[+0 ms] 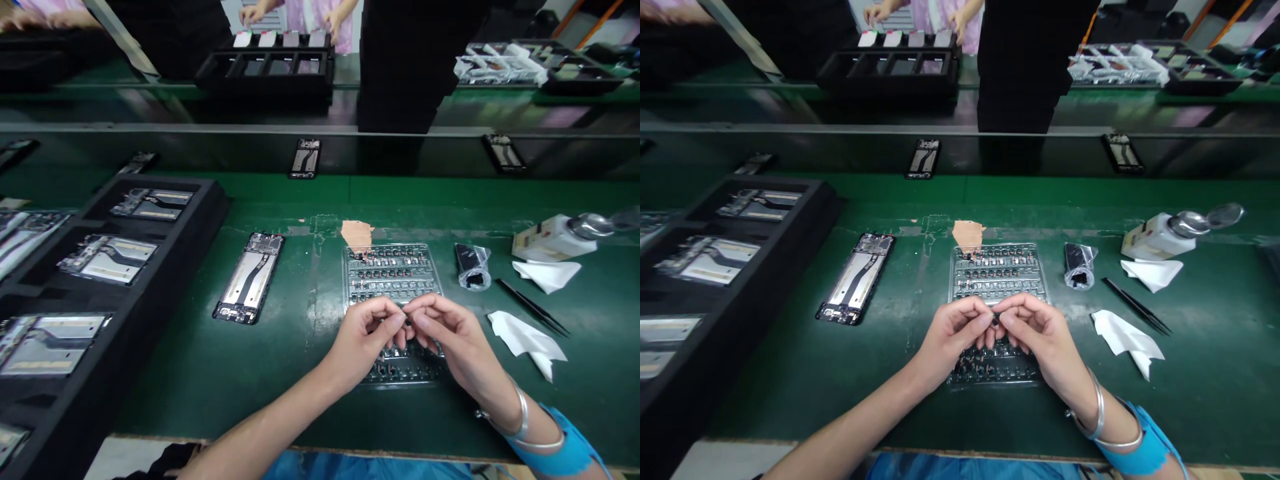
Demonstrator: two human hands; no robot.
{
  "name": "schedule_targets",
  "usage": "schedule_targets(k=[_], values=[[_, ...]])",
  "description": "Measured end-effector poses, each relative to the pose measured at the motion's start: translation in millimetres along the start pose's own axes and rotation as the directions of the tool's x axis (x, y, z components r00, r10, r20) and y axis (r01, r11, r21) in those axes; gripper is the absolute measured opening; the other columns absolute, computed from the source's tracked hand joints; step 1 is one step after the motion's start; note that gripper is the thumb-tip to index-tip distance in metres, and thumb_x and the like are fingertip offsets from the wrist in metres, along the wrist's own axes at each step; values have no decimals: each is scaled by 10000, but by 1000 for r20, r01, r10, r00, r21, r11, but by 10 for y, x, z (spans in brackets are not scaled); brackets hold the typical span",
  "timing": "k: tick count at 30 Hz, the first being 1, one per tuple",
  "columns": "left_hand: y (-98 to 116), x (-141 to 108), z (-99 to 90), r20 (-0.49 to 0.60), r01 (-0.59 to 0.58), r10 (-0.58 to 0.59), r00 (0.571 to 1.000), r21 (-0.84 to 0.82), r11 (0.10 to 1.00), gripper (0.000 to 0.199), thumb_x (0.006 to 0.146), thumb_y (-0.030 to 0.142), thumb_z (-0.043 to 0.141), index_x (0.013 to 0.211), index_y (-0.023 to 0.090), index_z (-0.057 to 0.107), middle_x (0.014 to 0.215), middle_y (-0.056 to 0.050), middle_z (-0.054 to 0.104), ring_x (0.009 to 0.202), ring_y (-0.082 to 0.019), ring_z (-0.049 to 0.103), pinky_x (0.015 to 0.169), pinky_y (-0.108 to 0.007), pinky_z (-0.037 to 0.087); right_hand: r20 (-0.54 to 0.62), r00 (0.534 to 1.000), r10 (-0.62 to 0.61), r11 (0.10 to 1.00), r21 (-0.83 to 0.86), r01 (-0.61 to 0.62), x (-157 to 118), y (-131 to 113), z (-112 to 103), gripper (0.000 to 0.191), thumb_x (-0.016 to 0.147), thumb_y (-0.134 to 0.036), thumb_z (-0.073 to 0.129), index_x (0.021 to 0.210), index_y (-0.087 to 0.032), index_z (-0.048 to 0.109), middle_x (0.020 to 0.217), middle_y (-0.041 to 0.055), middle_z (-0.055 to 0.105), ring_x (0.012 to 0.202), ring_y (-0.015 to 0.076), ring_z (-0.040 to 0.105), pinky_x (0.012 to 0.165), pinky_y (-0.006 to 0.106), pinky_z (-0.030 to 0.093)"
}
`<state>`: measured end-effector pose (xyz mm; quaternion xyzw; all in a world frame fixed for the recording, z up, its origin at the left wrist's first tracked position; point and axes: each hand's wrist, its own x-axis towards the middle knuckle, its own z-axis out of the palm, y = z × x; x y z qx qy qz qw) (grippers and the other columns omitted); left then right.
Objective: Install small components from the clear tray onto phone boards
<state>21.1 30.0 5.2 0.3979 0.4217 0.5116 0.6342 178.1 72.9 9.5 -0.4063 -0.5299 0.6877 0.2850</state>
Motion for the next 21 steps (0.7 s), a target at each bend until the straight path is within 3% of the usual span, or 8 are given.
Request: schedule_targets(k=[6, 10, 12, 14, 16, 17, 19, 21], values=[[-18, 17, -10, -3, 5, -5, 1000, 17, 1000, 212, 869, 271, 515, 716, 127, 547, 585, 8, 543, 519, -66, 460, 528, -190, 360, -1, 1000, -31, 999, -35, 31, 31, 29, 13, 143, 816, -317, 621, 895, -199, 635, 634, -8, 605, 526, 76, 494, 439, 184, 316], [-31, 3, -16, -26, 26, -25, 999, 53, 998, 227, 872, 291, 521, 717, 129, 554, 570, 17, 542, 497, -56, 421, 506, -183, 328, -37, 990, -133, 951, -286, 116, -8, -83, 5, 142, 843, -313, 576, 908, -201, 635, 699, 5, 639, 578, 108, 549, 498, 222, 400], [-45, -14, -23, -40, 37, -35, 999, 51, 998, 231, 873, 298, 526, 714, 133, 551, 573, 21, 549, 493, -51, 410, 501, -180, 317, -94, 950, -297, 819, -537, 203, -115, -157, -103, 135, 847, -280, 569, 938, -217, 645, 811, 19, 663, 649, 126, 573, 580, 253, 440], [-63, -29, -27, -41, 46, -45, 998, 31, 998, 231, 875, 300, 528, 714, 136, 550, 579, 21, 555, 498, -50, 413, 499, -178, 313, -153, 838, -523, 585, -780, 223, -284, -188, -303, 129, 824, -233, 594, 940, -226, 652, 883, 26, 660, 704, 144, 574, 648, 279, 444], [-76, -39, -22, -33, 63, -63, 997, 5, 998, 231, 878, 302, 523, 719, 137, 554, 583, 19, 558, 502, -50, 417, 497, -178, 311, -202, 704, -681, 365, -927, 87, -468, -149, -569, 117, 807, -227, 609, 915, -215, 653, 843, 32, 646, 673, 154, 544, 658, 299, 429], [-80, -42, -17, -30, 72, -72, 997, -8, 997, 233, 879, 305, 522, 720, 137, 555, 582, 19, 557, 503, -51, 419, 495, -178, 310, -239, 664, -709, 290, -956, -34, -547, -106, -708, 123, 811, -253, 604, 914, -207, 653, 803, 36, 635, 643, 159, 522, 646, 309, 419], [-81, -46, -3, -28, 90, -91, 995, -25, 996, 237, 876, 313, 526, 719, 138, 557, 577, 18, 556, 503, -53, 421, 491, -179, 307, -342, 610, -715, 196, -935, -295, -649, 10, -952, 196, 825, -346, 576, 914, -190, 654, 735, 48, 608, 636, 187, 502, 620, 327, 399], [-79, -49, 9, -24, 109, -110, 994, -27, 994, 236, 869, 318, 534, 717, 139, 559, 572, 17, 555, 502, -56, 422, 487, -181, 304, -440, 592, -675, 166, -873, -459, -670, 133, -1110, 290, 828, -443, 537, 880, -184, 657, 715, 62, 599, 679, 223, 511, 606, 338, 385]])
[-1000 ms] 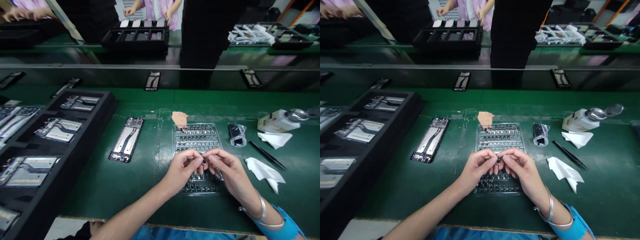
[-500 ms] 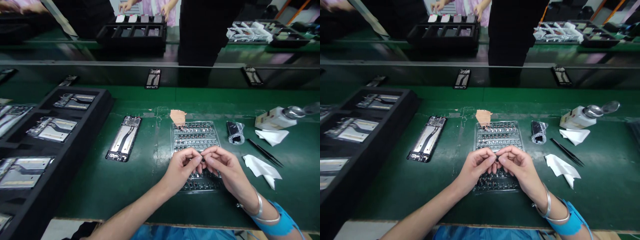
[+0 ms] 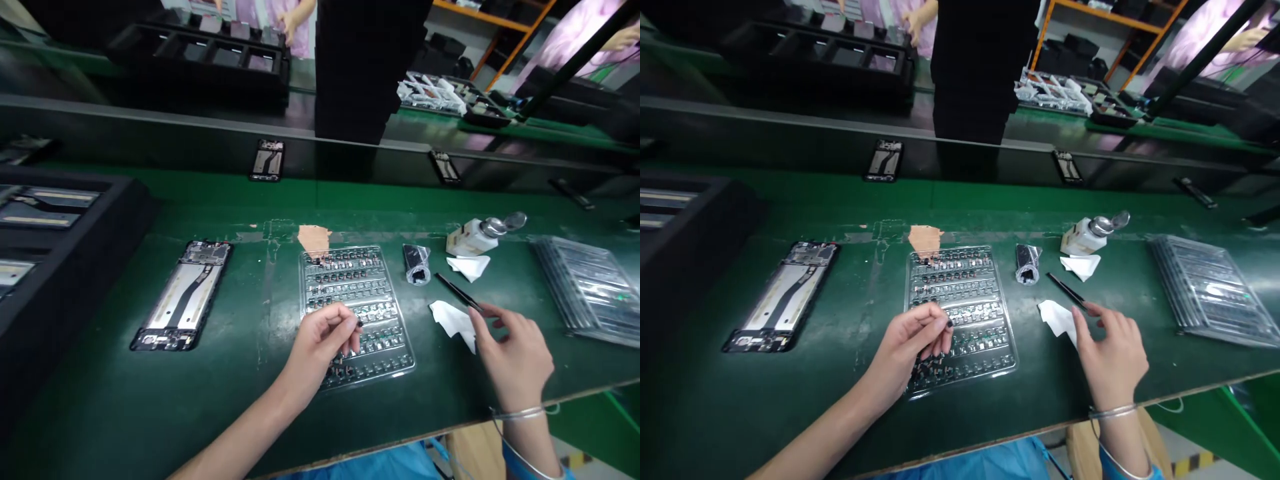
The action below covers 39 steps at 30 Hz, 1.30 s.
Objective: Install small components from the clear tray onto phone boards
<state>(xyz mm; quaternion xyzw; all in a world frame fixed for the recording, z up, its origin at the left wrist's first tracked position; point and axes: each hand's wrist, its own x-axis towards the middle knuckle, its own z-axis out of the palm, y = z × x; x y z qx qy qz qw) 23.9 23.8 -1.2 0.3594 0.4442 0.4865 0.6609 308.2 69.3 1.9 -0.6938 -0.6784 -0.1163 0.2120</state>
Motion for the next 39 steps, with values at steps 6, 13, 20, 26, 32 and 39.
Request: schedule_targets(k=[6, 13, 20, 26, 32, 39], values=[[-13, -20, 21, -11, 55, -55, 998, 14, 998, 255, 854, 357, 540, 710, 147, 538, 571, 12, 554, 500, -67, 416, 464, -187, 266, 185, 981, 54, 982, 171, -86, 10, 16, 243, 240, 745, -442, 593, 650, -222, 604, 735, 57, 617, 788, 251, 537, 636, 348, 393], [-30, -25, 27, -14, 80, -80, 997, 10, 997, 272, 852, 379, 532, 702, 154, 512, 577, 13, 549, 502, -69, 405, 475, -184, 274, 97, 932, 349, 537, 794, -284, 444, 120, 135, 249, 684, -404, 674, 707, -217, 511, 598, -27, 542, 482, 127, 470, 461, 252, 347], [-2, -11, 31, -15, 66, -66, 998, -24, 998, 269, 823, 376, 559, 690, 149, 504, 569, 10, 540, 489, -71, 392, 462, -187, 259, -328, 944, 37, 999, 13, -35, 1141, -15, 172, 214, 797, -350, 572, 834, -165, 673, 777, 82, 661, 670, 197, 571, 548, 286, 307], [7, -1, 17, 1, 44, -44, 999, -56, 997, 257, 835, 368, 548, 704, 147, 527, 567, 13, 551, 489, -73, 405, 461, -192, 261, -273, 961, -34, 988, -156, -10, 1480, 56, 297, 390, 777, -440, 550, 753, -89, 718, 641, 93, 581, 446, 77, 345, 490, 288, 145], [47, 25, 8, -4, 27, -27, 1000, -77, 997, 253, 816, 366, 551, 704, 140, 542, 555, 8, 553, 470, -72, 406, 441, -195, 238, -271, 962, 23, 987, -145, -65, 1513, 120, 320, 322, 703, -293, 605, 896, -73, 741, 748, 173, 625, 578, 165, 464, 513, 322, 146], [54, 16, 8, 2, -11, 11, 1000, -66, 998, 221, 837, 317, 530, 709, 137, 540, 568, 7, 551, 487, -69, 410, 475, -196, 280, -91, 991, 102, 957, -261, -123, 1611, 8, 290, 352, 703, -248, 556, 939, -48, 724, 867, 219, 633, 724, 249, 566, 524, 337, 140]])
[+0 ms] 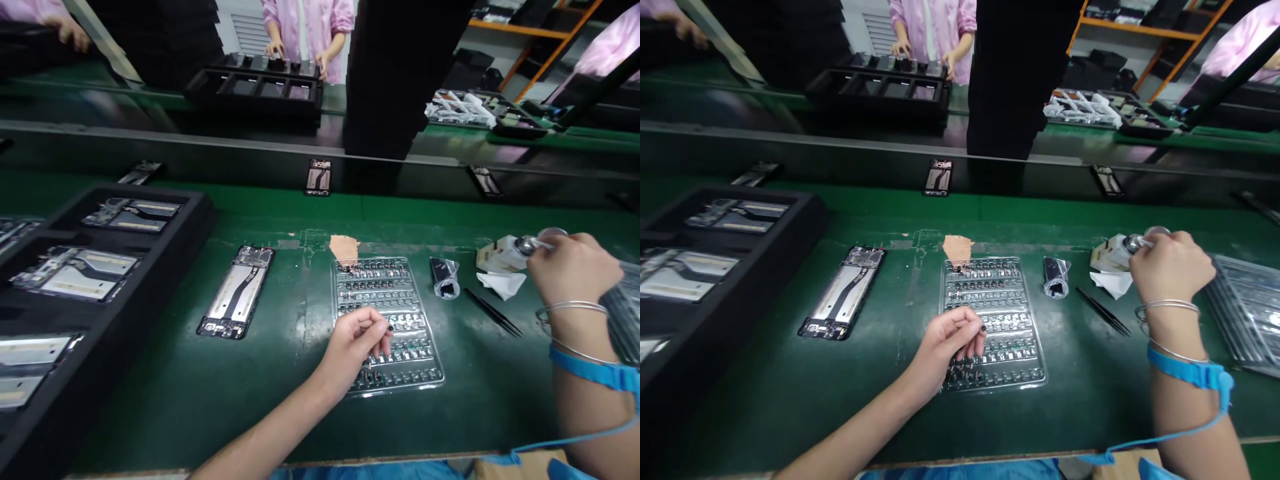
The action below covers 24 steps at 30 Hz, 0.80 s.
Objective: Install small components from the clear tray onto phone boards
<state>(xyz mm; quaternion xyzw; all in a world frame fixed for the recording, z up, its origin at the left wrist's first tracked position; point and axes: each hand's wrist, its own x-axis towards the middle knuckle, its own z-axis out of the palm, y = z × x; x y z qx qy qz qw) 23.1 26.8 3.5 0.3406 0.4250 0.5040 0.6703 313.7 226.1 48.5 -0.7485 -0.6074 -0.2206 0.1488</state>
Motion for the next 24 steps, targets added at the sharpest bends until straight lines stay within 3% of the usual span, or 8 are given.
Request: schedule_targets(k=[4, 6, 8, 12, 14, 17, 20, 24], values=[[29, -17, 2, -4, -23, 23, 1000, 28, 999, 220, 843, 315, 524, 706, 143, 537, 574, 7, 552, 497, -73, 418, 491, -201, 306, 19, 1000, -20, 999, -26, 20, -21, -70, -86, 321, 700, -208, 568, 930, -52, 729, 882, 235, 639, 773, 296, 583, 500, 328, 160], [47, -23, 6, -4, -37, 37, 999, 48, 998, 220, 845, 311, 523, 699, 147, 531, 576, 6, 552, 502, -75, 424, 499, -203, 317, -70, 996, -62, 998, 26, 64, -156, -134, -188, 297, 714, -202, 571, 914, -52, 733, 856, 233, 649, 780, 313, 592, 491, 338, 209], [59, -27, 13, -4, -46, 46, 999, 67, 997, 222, 845, 314, 522, 695, 151, 530, 578, 5, 550, 508, -79, 433, 504, -206, 326, -208, 958, -195, 956, 176, 233, -429, -240, -341, 266, 742, -180, 566, 932, -90, 729, 865, 201, 662, 804, 297, 602, 527, 352, 319], [61, -30, 23, -14, -52, 53, 998, 90, 995, 239, 844, 335, 521, 690, 153, 531, 577, 3, 548, 507, -83, 438, 507, -212, 334, -361, 756, -546, 542, 536, 647, -1208, -546, -671, 433, 738, -28, 579, 1095, -265, 644, 944, 73, 661, 800, 193, 608, 694, 324, 471], [60, -32, 25, -15, -53, 54, 998, 93, 994, 247, 844, 344, 522, 691, 150, 530, 573, 5, 544, 501, -81, 430, 510, -212, 334, -370, 667, -646, 358, 626, 693, -1524, -685, -771, 528, 728, 23, 567, 1170, -265, 597, 930, 71, 652, 768, 180, 608, 662, 317, 495], [64, -35, 21, -8, -61, 62, 998, 100, 993, 248, 846, 348, 520, 703, 146, 533, 573, 7, 537, 509, -83, 431, 516, -211, 333, -393, 584, -710, 222, 662, 716, -1756, -804, -814, 573, 736, 41, 542, 1241, -232, 548, 902, 83, 652, 784, 190, 615, 638, 318, 515], [68, -35, 14, 3, -66, 66, 998, 105, 992, 239, 851, 335, 516, 712, 142, 535, 580, 6, 536, 519, -84, 431, 523, -211, 332, -402, 570, -716, 199, 665, 719, -1787, -824, -785, 565, 726, 58, 541, 1231, -195, 556, 882, 97, 651, 784, 197, 609, 627, 323, 517], [58, -28, 5, 14, -62, 61, 998, 84, 995, 243, 857, 333, 509, 705, 145, 531, 578, 4, 544, 507, -82, 417, 522, -212, 330, -336, 632, -698, 234, 728, 645, -1780, -774, -718, 539, 718, 56, 560, 1189, -204, 584, 910, 101, 638, 768, 193, 587, 635, 345, 511]])
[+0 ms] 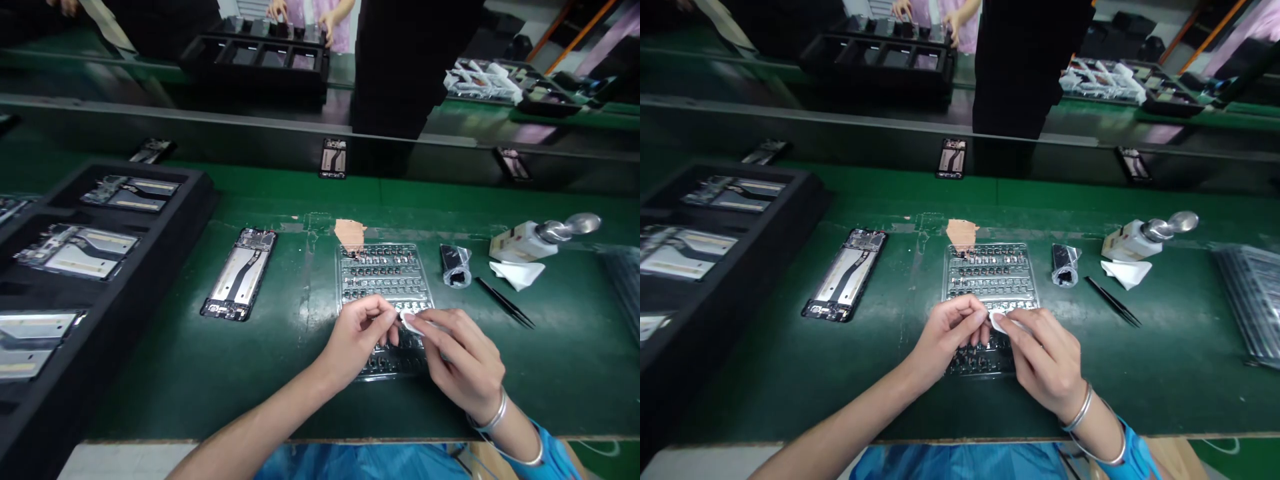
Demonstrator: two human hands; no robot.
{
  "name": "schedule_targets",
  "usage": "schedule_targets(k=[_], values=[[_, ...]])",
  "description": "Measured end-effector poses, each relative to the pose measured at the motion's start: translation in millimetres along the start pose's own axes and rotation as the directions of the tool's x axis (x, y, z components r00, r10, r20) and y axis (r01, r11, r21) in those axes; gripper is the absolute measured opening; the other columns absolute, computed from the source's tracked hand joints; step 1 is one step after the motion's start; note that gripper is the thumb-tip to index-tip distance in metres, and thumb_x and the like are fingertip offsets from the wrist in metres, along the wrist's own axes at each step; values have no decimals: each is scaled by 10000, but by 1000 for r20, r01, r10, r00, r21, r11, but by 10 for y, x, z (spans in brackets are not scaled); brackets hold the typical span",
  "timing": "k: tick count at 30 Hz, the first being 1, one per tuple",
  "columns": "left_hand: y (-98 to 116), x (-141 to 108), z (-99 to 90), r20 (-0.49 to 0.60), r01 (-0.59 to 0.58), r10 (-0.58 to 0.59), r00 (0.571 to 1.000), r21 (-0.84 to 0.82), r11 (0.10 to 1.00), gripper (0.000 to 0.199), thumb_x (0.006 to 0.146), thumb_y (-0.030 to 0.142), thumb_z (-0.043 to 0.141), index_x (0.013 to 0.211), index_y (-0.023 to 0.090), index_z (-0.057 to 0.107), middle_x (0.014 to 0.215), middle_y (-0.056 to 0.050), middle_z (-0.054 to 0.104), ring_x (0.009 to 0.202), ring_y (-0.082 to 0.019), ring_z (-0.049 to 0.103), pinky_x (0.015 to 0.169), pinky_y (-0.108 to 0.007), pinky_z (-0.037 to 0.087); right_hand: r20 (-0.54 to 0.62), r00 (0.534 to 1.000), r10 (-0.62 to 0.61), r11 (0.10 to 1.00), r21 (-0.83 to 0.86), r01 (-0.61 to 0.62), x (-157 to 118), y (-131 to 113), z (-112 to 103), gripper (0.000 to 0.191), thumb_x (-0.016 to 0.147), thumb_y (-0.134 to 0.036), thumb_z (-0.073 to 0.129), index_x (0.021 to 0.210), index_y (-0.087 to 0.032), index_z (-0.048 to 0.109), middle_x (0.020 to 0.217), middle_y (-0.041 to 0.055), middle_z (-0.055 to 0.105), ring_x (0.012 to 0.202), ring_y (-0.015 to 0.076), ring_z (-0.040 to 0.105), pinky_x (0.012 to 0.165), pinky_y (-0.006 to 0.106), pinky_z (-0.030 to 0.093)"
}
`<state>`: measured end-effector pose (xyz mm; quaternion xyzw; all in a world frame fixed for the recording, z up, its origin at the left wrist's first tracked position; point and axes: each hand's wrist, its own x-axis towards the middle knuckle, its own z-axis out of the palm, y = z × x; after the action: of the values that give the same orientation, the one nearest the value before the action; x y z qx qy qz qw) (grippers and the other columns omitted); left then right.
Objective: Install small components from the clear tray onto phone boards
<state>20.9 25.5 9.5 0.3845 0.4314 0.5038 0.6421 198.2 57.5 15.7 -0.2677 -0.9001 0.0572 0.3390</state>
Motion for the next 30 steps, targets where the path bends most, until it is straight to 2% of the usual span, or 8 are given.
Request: schedule_targets(k=[6, 12, 16, 18, 20, 23, 26, 30], values=[[-18, 8, 1, -16, -14, 14, 1000, 13, 1000, 224, 857, 316, 512, 705, 152, 531, 587, 4, 556, 512, -83, 427, 521, -208, 335, -44, 996, 73, 997, -32, -74, -62, 17, -22, 530, 743, 8, 556, 1191, -274, 589, 913, 76, 647, 748, 195, 607, 629, 349, 498], [-17, 4, 11, 4, -17, 16, 1000, 40, 999, 224, 860, 298, 511, 697, 146, 527, 578, 13, 542, 514, -78, 424, 526, -205, 337, -35, 999, 19, 1000, -12, -19, -62, -42, 23, 627, 718, 39, 562, 1271, -256, 528, 938, 92, 633, 768, 199, 587, 622, 341, 501], [-29, 1, 14, -8, -8, 8, 1000, 39, 999, 225, 866, 294, 514, 703, 141, 534, 578, 14, 545, 504, -71, 416, 509, -199, 324, 3, 997, 82, 996, -45, -82, -184, -3, -39, 504, 717, 26, 563, 1153, -225, 597, 916, 81, 628, 784, 195, 577, 652, 338, 496], [-49, -3, 10, -22, 6, -5, 1000, 11, 1000, 222, 869, 298, 517, 713, 142, 537, 579, 15, 550, 503, -68, 418, 503, -196, 318, 42, 981, 187, 975, -132, -180, -270, 67, -144, 365, 724, -17, 578, 1030, -208, 637, 880, 64, 632, 785, 193, 572, 671, 338, 485], [-71, -8, 5, -31, 19, -19, 999, -22, 1000, 226, 871, 305, 518, 714, 144, 537, 579, 16, 553, 509, -68, 423, 503, -194, 315, 86, 946, 313, 918, -283, -278, -340, 174, -264, 236, 740, -109, 609, 954, -199, 652, 879, 56, 645, 813, 207, 570, 684, 339, 470], [-94, -12, -2, -35, 36, -38, 999, -51, 998, 230, 875, 314, 512, 721, 145, 541, 588, 14, 559, 519, -70, 426, 501, -191, 310, 21, 905, 426, 794, -488, -363, -389, 390, -361, 187, 776, -235, 619, 952, -189, 663, 900, 55, 665, 830, 217, 570, 673, 324, 441], [-98, -5, -3, -38, 44, -46, 998, -57, 997, 226, 871, 318, 517, 731, 144, 545, 588, 16, 559, 517, -68, 423, 492, -186, 302, -56, 919, 390, 753, -555, -354, -370, 623, -289, 156, 832, -220, 562, 927, -172, 676, 773, 45, 669, 751, 185, 577, 636, 285, 408], [-96, 14, -3, -51, 42, -44, 998, -48, 998, 217, 867, 300, 521, 727, 136, 547, 577, 17, 556, 502, -61, 423, 484, -183, 301, -2, 944, 331, 709, -660, -250, -307, 864, -80, 189, 861, -228, 523, 860, -155, 698, 636, 39, 645, 663, 158, 571, 570, 264, 356]])
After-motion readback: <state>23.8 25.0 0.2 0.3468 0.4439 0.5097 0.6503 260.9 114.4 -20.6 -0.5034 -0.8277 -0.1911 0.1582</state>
